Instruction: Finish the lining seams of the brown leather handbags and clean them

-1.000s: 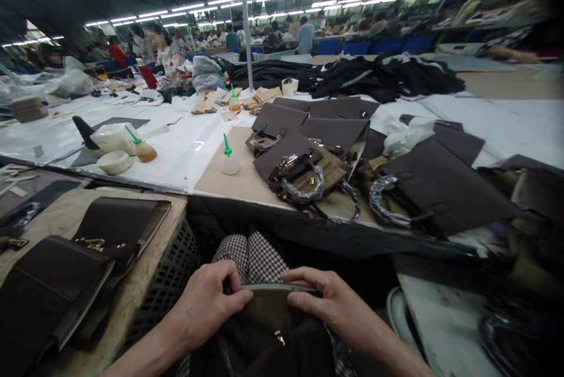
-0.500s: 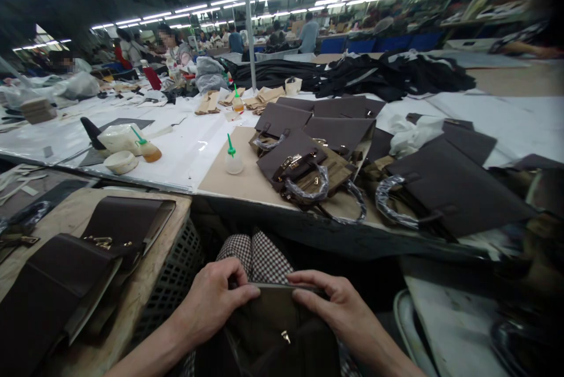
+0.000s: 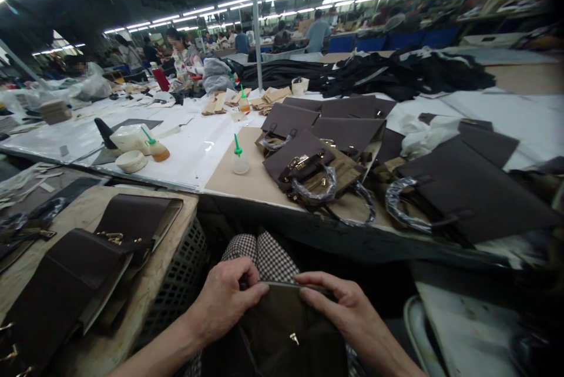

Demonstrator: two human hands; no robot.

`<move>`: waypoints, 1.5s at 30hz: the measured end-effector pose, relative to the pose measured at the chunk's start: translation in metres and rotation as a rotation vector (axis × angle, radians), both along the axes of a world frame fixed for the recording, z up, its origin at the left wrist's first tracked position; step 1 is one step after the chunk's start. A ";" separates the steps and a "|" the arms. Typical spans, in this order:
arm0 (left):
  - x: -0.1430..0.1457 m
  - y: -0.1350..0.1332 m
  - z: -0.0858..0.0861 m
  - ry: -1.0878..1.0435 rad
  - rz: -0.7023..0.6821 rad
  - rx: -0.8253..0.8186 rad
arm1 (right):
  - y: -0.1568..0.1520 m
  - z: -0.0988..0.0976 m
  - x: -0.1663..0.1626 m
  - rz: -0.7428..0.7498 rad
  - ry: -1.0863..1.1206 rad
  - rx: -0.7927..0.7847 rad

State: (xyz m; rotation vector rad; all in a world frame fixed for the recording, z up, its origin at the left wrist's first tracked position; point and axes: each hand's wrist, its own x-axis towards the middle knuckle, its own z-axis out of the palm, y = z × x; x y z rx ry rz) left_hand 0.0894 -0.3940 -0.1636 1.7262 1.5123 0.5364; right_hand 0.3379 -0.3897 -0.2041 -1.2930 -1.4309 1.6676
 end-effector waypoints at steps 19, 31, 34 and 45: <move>0.000 0.010 0.013 0.029 -0.348 -0.022 | 0.037 0.047 -0.022 0.587 -0.326 0.279; -0.079 0.029 0.012 -0.034 -0.234 -0.435 | 0.056 0.044 -0.032 0.727 -0.368 0.277; -0.083 0.027 0.012 -0.058 -0.214 -0.434 | 0.060 0.033 -0.032 0.703 -0.512 0.390; -0.078 0.026 0.013 -0.006 -0.265 -0.293 | 0.071 0.040 -0.084 0.748 -0.291 0.377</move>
